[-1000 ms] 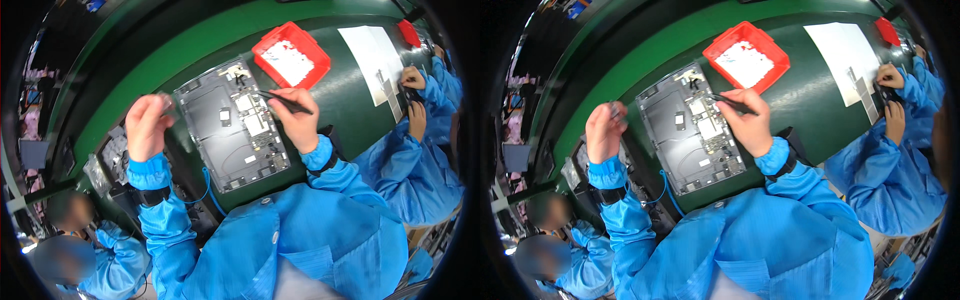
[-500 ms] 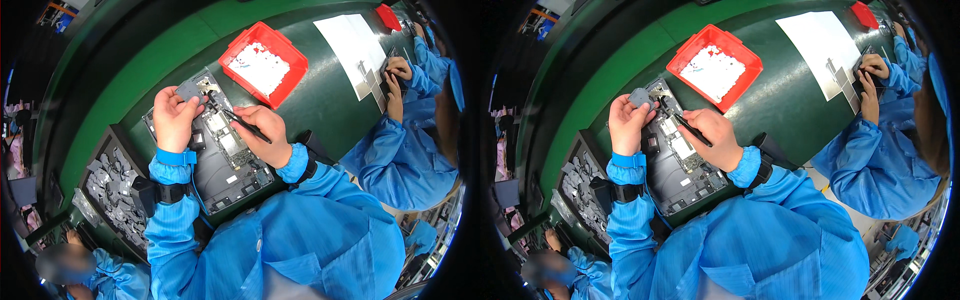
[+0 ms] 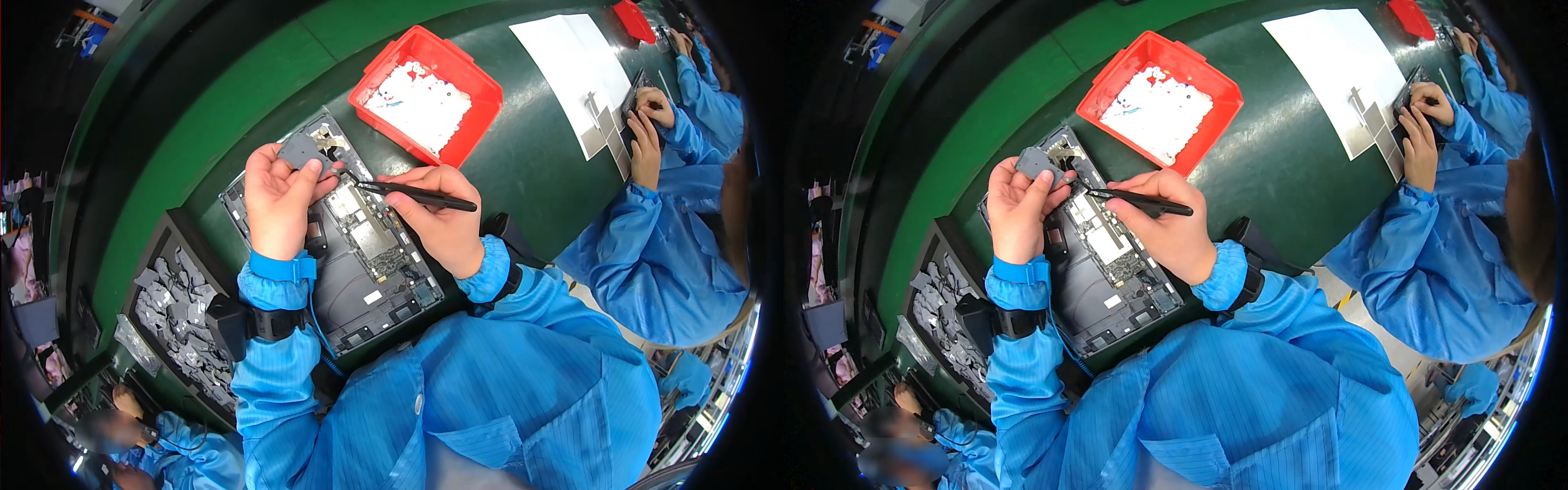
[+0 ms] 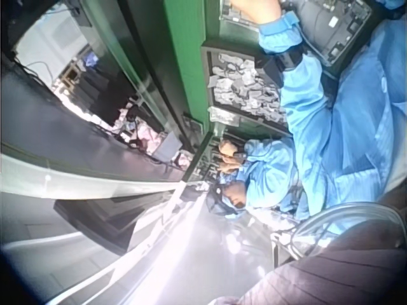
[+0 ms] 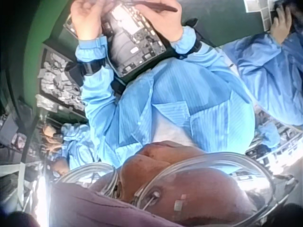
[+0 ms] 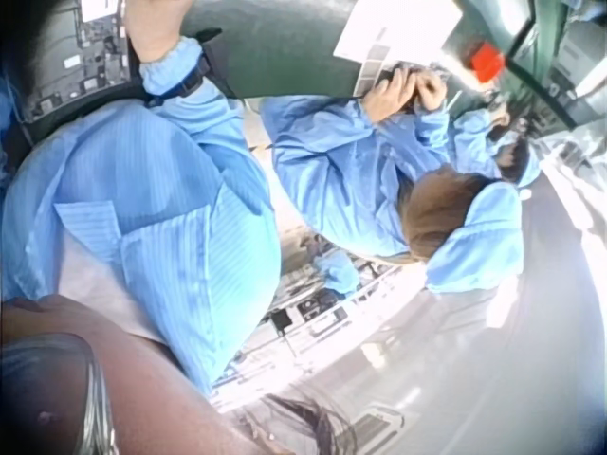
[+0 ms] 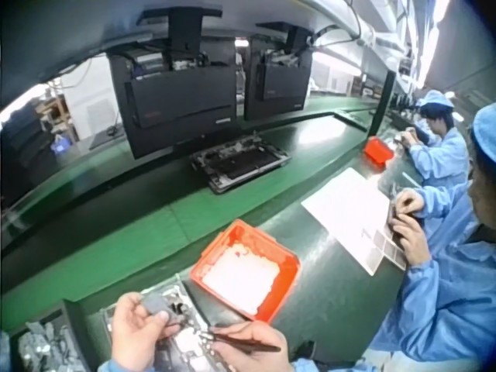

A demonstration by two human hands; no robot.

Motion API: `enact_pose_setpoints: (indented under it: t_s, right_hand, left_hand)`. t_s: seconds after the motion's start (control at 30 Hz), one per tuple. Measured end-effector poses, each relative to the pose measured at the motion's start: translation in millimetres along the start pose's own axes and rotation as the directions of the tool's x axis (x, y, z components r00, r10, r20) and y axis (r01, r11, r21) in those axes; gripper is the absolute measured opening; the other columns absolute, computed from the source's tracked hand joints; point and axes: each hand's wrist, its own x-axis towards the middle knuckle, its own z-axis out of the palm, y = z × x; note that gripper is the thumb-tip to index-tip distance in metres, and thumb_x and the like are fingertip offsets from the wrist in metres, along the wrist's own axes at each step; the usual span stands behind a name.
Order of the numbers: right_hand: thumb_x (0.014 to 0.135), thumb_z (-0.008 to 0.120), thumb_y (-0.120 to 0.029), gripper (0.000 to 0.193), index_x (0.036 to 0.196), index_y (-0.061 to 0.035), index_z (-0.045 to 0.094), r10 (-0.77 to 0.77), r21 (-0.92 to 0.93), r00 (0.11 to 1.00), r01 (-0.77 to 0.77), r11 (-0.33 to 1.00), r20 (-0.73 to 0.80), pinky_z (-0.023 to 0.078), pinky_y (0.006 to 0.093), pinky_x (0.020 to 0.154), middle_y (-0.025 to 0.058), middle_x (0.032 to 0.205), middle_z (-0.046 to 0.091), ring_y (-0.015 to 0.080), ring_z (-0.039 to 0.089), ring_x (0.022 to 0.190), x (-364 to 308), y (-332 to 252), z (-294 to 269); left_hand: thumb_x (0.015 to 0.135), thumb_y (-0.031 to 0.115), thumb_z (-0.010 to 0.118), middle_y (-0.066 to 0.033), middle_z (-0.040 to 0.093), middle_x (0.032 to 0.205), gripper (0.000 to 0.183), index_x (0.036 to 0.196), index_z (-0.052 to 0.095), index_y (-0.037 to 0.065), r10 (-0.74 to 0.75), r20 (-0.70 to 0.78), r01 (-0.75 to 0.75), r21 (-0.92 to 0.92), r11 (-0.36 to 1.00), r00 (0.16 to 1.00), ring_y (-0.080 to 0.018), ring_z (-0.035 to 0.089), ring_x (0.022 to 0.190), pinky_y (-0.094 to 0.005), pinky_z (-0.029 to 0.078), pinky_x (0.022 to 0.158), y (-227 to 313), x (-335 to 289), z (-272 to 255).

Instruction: Assembling internal electronic components into a tablet or laptop chassis using tweezers and a screwdriver on a manufacturing line.

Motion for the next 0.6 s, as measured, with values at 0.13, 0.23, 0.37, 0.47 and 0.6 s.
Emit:
enact_pose_setpoints:
  t_s: [0.13, 0.23, 0.37, 0.47, 0.6]
  right_hand:
    - [0.072, 0.072, 0.002, 0.017, 0.083, 0.0024, 0.059, 0.030, 0.111, 0.995, -0.019, 0.994, -0.093, 0.049, 0.0249, 0.073, 0.0114, 0.089, 0.064, 0.0138, 0.061, 0.082, -0.4, -1.3, 1.6]
    - [0.075, 0.067, 0.005, 0.014, 0.084, 0.0031, 0.056, 0.031, 0.089, 0.998, -0.025, 0.996, -0.063, 0.050, 0.0255, 0.074, 0.0141, 0.092, 0.064, 0.0154, 0.062, 0.084, 0.2, -4.1, -1.0]
    - [0.078, 0.063, 0.007, 0.012, 0.084, 0.0036, 0.053, 0.076, 0.117, 0.997, -0.071, 0.991, -0.034, 0.051, 0.0256, 0.074, 0.0153, 0.093, 0.063, 0.0159, 0.062, 0.085, 0.1, -7.2, -1.4]
    - [0.077, 0.065, 0.006, 0.014, 0.085, 0.0033, 0.054, 0.072, 0.051, 0.997, -0.070, 0.996, -0.034, 0.051, 0.0248, 0.073, 0.0131, 0.090, 0.063, 0.0142, 0.062, 0.083, 0.0, -9.3, -1.1]
    - [0.077, 0.067, 0.005, 0.015, 0.085, 0.0030, 0.055, 0.132, 0.153, 0.990, -0.122, 0.981, -0.053, 0.050, 0.0241, 0.072, 0.0113, 0.088, 0.063, 0.0132, 0.061, 0.081, -0.2, -10.9, 1.7]
  left_hand:
    - [0.086, -0.007, 0.048, -0.0205, 0.055, 0.106, 0.035, 0.115, 0.030, -0.003, 0.002, 0.014, -0.002, -0.011, 1.000, 1.000, -0.0283, 0.064, 0.088, -0.0308, 0.056, 0.073, -0.9, -0.4, -0.8]
    - [0.086, -0.006, 0.049, -0.0203, 0.055, 0.107, 0.035, 0.115, 0.030, -0.002, 0.001, 0.011, -0.001, -0.004, 1.000, 1.000, -0.0284, 0.064, 0.088, -0.0306, 0.056, 0.073, -1.4, -0.4, -1.1]
    - [0.087, -0.005, 0.049, -0.0159, 0.059, 0.104, 0.028, 0.112, 0.037, 0.000, 0.021, 0.011, -0.021, -0.005, 1.000, 1.000, -0.0265, 0.064, 0.089, -0.0293, 0.056, 0.072, -1.7, -1.3, -0.9]
    - [0.087, -0.004, 0.048, -0.0156, 0.059, 0.104, 0.027, 0.112, 0.037, 0.000, 0.024, 0.023, -0.024, 0.003, 1.000, 0.999, -0.0261, 0.064, 0.089, -0.0295, 0.056, 0.073, -2.1, -1.6, -2.1]
    - [0.087, -0.004, 0.048, -0.0154, 0.059, 0.104, 0.028, 0.112, 0.037, 0.000, 0.029, 0.027, -0.029, 0.012, 1.000, 0.999, -0.0258, 0.064, 0.089, -0.0295, 0.056, 0.073, -2.5, -2.0, -2.1]
